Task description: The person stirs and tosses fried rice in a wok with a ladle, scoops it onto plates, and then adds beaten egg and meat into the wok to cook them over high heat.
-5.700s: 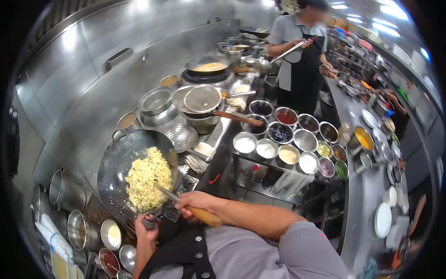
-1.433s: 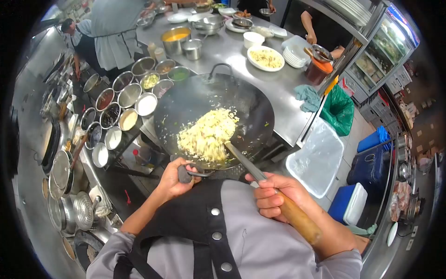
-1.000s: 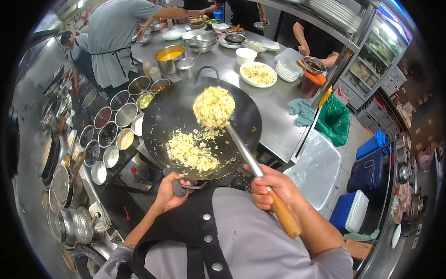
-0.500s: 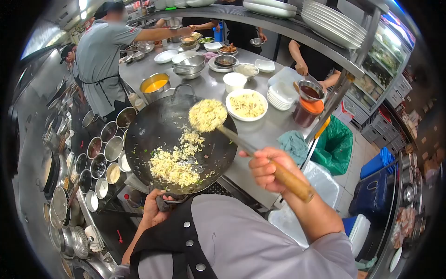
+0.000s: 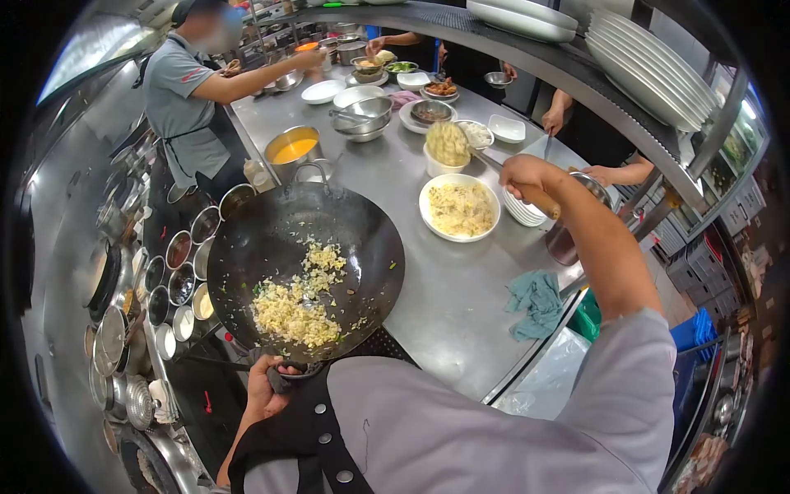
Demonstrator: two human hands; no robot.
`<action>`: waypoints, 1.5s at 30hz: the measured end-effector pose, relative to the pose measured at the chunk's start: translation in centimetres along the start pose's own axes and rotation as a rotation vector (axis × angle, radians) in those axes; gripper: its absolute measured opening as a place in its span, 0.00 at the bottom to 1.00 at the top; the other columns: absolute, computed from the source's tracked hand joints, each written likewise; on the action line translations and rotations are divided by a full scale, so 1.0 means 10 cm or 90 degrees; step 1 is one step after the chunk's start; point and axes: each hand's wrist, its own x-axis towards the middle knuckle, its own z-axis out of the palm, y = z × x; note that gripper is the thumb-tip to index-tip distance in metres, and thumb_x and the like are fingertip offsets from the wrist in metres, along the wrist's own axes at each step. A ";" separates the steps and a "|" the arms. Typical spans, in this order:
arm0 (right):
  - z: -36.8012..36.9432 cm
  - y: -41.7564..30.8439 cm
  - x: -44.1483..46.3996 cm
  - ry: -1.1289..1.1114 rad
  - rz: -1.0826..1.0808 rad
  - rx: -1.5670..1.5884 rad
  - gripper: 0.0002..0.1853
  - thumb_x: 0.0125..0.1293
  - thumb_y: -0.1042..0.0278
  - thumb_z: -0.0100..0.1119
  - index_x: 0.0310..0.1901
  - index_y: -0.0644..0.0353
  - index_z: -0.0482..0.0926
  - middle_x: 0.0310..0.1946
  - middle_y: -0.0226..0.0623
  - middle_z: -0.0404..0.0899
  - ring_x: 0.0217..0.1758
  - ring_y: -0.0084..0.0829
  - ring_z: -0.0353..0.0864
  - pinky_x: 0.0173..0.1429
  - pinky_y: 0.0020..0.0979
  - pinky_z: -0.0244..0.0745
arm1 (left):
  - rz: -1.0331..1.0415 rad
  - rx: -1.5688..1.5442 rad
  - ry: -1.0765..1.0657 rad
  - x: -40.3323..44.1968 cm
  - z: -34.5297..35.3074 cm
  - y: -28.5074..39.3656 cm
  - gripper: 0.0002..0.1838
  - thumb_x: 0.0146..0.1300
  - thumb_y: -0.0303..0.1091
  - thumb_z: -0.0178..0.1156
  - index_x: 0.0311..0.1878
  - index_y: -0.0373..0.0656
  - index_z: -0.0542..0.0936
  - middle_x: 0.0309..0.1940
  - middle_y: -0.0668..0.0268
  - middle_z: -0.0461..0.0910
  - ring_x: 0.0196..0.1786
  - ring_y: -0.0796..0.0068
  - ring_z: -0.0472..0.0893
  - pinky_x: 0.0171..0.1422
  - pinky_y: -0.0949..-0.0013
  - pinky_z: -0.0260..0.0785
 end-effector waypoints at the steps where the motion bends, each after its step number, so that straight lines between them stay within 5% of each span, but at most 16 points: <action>1: -0.05 0.05 0.19 -0.009 -0.002 -0.001 0.05 0.63 0.72 0.57 0.36 0.63 0.72 0.20 0.33 0.74 0.15 0.24 0.73 0.16 0.27 0.67 | 0.005 -0.003 0.007 -0.01 0.02 -0.03 0.04 0.63 0.23 0.57 0.40 0.39 0.73 0.33 0.67 0.75 0.31 0.79 0.75 0.45 0.69 0.78; 3: -0.08 0.20 0.58 0.028 -0.048 -0.287 0.07 0.61 0.74 0.57 0.38 0.69 0.78 0.20 0.39 0.78 0.16 0.31 0.77 0.20 0.36 0.73 | 0.015 -0.014 0.011 -0.02 0.01 -0.03 0.05 0.63 0.23 0.57 0.41 0.39 0.73 0.34 0.66 0.76 0.30 0.80 0.75 0.44 0.70 0.78; 8: 0.19 0.32 0.56 0.004 -0.083 -0.377 0.17 0.60 0.75 0.54 0.51 0.72 0.76 0.27 0.46 0.82 0.18 0.34 0.81 0.22 0.40 0.75 | 0.022 -0.032 0.039 -0.04 0.05 -0.06 0.06 0.64 0.23 0.57 0.43 0.39 0.73 0.34 0.66 0.76 0.30 0.81 0.75 0.43 0.70 0.78; 13: 0.73 0.79 0.50 0.204 -0.130 -0.580 0.37 0.63 0.72 0.53 0.77 0.53 0.64 0.47 0.58 0.85 0.51 0.53 0.86 0.56 0.51 0.80 | 0.050 -0.026 0.036 -0.08 0.08 -0.09 0.06 0.64 0.24 0.57 0.44 0.40 0.73 0.35 0.67 0.76 0.29 0.81 0.76 0.44 0.70 0.78; 17: 1.20 1.04 0.37 0.305 -0.129 -0.517 0.38 0.63 0.71 0.53 0.78 0.52 0.61 0.46 0.60 0.85 0.49 0.55 0.87 0.55 0.52 0.80 | 0.037 -0.020 0.025 -0.07 0.00 -0.09 0.05 0.65 0.24 0.57 0.43 0.41 0.73 0.34 0.67 0.76 0.29 0.81 0.76 0.44 0.69 0.79; 20: 1.36 1.10 0.26 0.359 -0.206 -0.410 0.37 0.63 0.73 0.55 0.77 0.53 0.64 0.41 0.54 0.86 0.40 0.50 0.88 0.44 0.49 0.83 | 0.018 -0.006 0.022 -0.07 -0.02 -0.05 0.05 0.64 0.24 0.58 0.42 0.41 0.73 0.34 0.67 0.77 0.29 0.81 0.76 0.44 0.70 0.79; 23: 1.42 1.00 0.12 0.182 -0.203 0.121 0.35 0.63 0.77 0.55 0.75 0.56 0.68 0.26 0.35 0.77 0.22 0.26 0.75 0.23 0.32 0.76 | 0.007 0.000 0.008 -0.09 -0.03 -0.03 0.05 0.64 0.24 0.58 0.42 0.41 0.73 0.34 0.67 0.77 0.29 0.81 0.76 0.45 0.70 0.79; 28: 1.48 1.21 -0.50 0.222 -0.208 0.201 0.35 0.63 0.76 0.55 0.75 0.59 0.66 0.23 0.35 0.76 0.17 0.28 0.73 0.22 0.32 0.74 | -0.009 0.026 0.004 -0.13 -0.09 0.08 0.06 0.64 0.24 0.58 0.42 0.40 0.73 0.35 0.66 0.77 0.29 0.81 0.76 0.44 0.70 0.79; 30: 1.48 1.37 -0.76 0.296 -0.155 0.041 0.37 0.61 0.76 0.55 0.76 0.60 0.65 0.23 0.37 0.76 0.16 0.29 0.74 0.22 0.34 0.75 | -0.009 0.032 0.004 -0.20 -0.04 0.12 0.06 0.63 0.24 0.58 0.42 0.41 0.73 0.34 0.66 0.77 0.29 0.80 0.77 0.43 0.71 0.79; 35: 1.77 1.64 -1.13 0.332 -0.117 0.013 0.38 0.61 0.76 0.56 0.76 0.60 0.64 0.23 0.37 0.76 0.16 0.29 0.74 0.21 0.34 0.73 | -0.037 0.026 -0.010 -0.16 -0.19 0.21 0.06 0.62 0.25 0.59 0.41 0.41 0.73 0.34 0.67 0.76 0.28 0.80 0.77 0.43 0.71 0.80; 37: 1.96 1.56 -1.35 0.296 -0.155 0.174 0.38 0.63 0.77 0.56 0.77 0.59 0.63 0.23 0.34 0.75 0.15 0.27 0.73 0.21 0.31 0.72 | -0.060 0.034 -0.008 -0.16 -0.21 0.25 0.05 0.62 0.26 0.60 0.38 0.42 0.73 0.31 0.68 0.76 0.28 0.79 0.77 0.44 0.70 0.80; 42: 2.93 1.24 -2.26 0.216 -0.143 0.213 0.38 0.66 0.79 0.55 0.79 0.60 0.61 0.22 0.29 0.74 0.15 0.21 0.72 0.20 0.28 0.70 | -0.053 0.038 0.032 -0.22 -0.35 0.32 0.05 0.63 0.27 0.61 0.36 0.41 0.73 0.26 0.67 0.74 0.31 0.72 0.78 0.47 0.64 0.81; 45: 3.59 1.52 -2.65 0.116 -0.126 0.063 0.39 0.67 0.80 0.59 0.80 0.58 0.60 0.40 0.33 0.83 0.34 0.20 0.81 0.37 0.23 0.77 | -0.081 -0.003 -0.014 -0.16 -0.50 0.40 0.05 0.63 0.27 0.60 0.36 0.41 0.73 0.26 0.68 0.74 0.31 0.73 0.78 0.46 0.65 0.81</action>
